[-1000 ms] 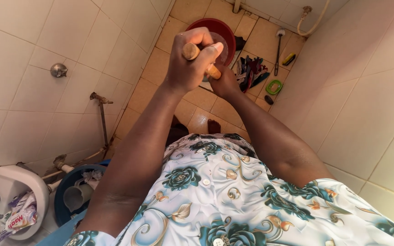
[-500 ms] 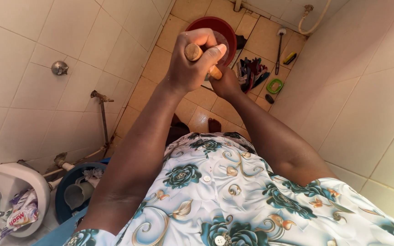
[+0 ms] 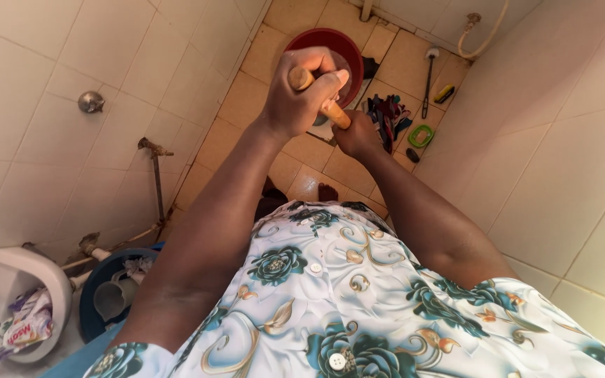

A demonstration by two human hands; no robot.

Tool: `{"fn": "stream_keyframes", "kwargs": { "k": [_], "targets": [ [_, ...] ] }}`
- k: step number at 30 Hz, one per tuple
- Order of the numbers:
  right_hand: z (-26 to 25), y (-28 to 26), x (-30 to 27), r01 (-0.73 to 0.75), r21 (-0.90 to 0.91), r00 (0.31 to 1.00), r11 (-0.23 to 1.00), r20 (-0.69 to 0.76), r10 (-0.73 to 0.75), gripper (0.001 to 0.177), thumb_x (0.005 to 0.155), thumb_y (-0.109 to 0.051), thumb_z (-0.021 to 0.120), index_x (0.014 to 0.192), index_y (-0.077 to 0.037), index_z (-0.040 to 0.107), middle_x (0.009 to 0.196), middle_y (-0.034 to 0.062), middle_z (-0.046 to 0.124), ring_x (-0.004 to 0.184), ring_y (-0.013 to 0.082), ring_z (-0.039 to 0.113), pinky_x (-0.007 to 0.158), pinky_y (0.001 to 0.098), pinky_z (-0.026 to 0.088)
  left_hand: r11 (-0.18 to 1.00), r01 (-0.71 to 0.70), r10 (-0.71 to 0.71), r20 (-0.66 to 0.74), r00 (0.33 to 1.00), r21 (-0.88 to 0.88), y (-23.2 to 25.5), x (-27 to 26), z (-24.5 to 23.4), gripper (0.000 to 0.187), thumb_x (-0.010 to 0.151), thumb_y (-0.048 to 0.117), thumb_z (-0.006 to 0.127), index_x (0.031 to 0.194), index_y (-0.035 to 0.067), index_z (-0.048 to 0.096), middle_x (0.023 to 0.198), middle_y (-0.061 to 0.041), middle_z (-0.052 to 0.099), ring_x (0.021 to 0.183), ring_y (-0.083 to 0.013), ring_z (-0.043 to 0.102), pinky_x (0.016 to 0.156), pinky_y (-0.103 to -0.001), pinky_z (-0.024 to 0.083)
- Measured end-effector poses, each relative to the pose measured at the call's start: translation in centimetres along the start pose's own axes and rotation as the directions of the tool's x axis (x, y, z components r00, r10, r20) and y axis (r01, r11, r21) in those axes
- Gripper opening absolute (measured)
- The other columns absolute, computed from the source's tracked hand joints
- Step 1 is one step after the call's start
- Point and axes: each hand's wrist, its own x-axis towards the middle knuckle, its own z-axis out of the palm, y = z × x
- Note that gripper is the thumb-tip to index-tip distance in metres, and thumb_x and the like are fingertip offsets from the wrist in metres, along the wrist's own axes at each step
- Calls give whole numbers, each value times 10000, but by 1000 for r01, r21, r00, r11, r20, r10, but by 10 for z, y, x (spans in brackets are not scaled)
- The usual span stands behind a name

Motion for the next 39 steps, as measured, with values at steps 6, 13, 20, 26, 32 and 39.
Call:
{"fn": "stream_keyframes", "kwargs": {
  "k": [6, 13, 20, 26, 32, 39],
  "targets": [
    [11, -5, 17, 128, 199, 990, 972, -92, -111, 188, 896, -188, 672, 1020, -52, 713, 943, 167, 751, 880, 305, 738, 770, 434, 548, 984, -94, 90, 37, 995, 150, 18, 8, 0, 268, 973, 112, 642, 729, 63, 544, 660, 2, 584, 591, -86, 551, 539, -294, 445],
    [7, -8, 16, 125, 188, 992, 974, -17, -124, 215, 876, -201, 720, 1029, -53, 695, 971, 155, 754, 894, 290, 733, 765, 424, 557, 975, -104, 90, 79, 993, 196, 17, 8, -2, 270, 977, 144, 653, 740, 69, 546, 667, -4, 568, 597, -87, 534, 550, -286, 438],
    [8, -2, 5, -23, 46, 999, 999, 50, 21, 210, 929, -229, 690, 936, -20, 709, 777, 150, 743, 719, 288, 745, 693, 432, 561, 998, 10, -12, -26, 1000, -64, -7, -6, -20, 296, 1017, 118, 634, 744, 79, 528, 663, -4, 567, 607, -78, 554, 629, -286, 531],
    [11, -18, 10, 15, 176, 998, 984, -59, -5, 228, 923, -207, 678, 1071, -35, 701, 872, 162, 736, 775, 283, 743, 706, 418, 558, 992, 22, -26, 32, 999, 126, 32, 8, -10, 285, 1005, 148, 646, 746, 99, 539, 645, 19, 577, 578, -68, 549, 555, -267, 471],
    [21, -14, 8, -43, 167, 998, 985, -39, 50, 213, 946, -204, 675, 1042, -16, 703, 900, 176, 760, 815, 278, 757, 742, 411, 564, 950, -137, 102, 135, 986, 282, 21, 1, -7, 307, 1021, 160, 683, 764, 92, 530, 656, -5, 547, 597, -88, 500, 562, -274, 417],
    [12, -22, -11, -3, 62, 998, 998, -65, 7, 202, 931, -204, 692, 991, -11, 712, 875, 213, 733, 813, 350, 719, 716, 440, 542, 998, 51, -53, 36, 998, 31, 11, -12, -18, 272, 1008, 125, 632, 753, 85, 548, 662, 10, 592, 603, -72, 563, 572, -269, 483]
  ]
}}
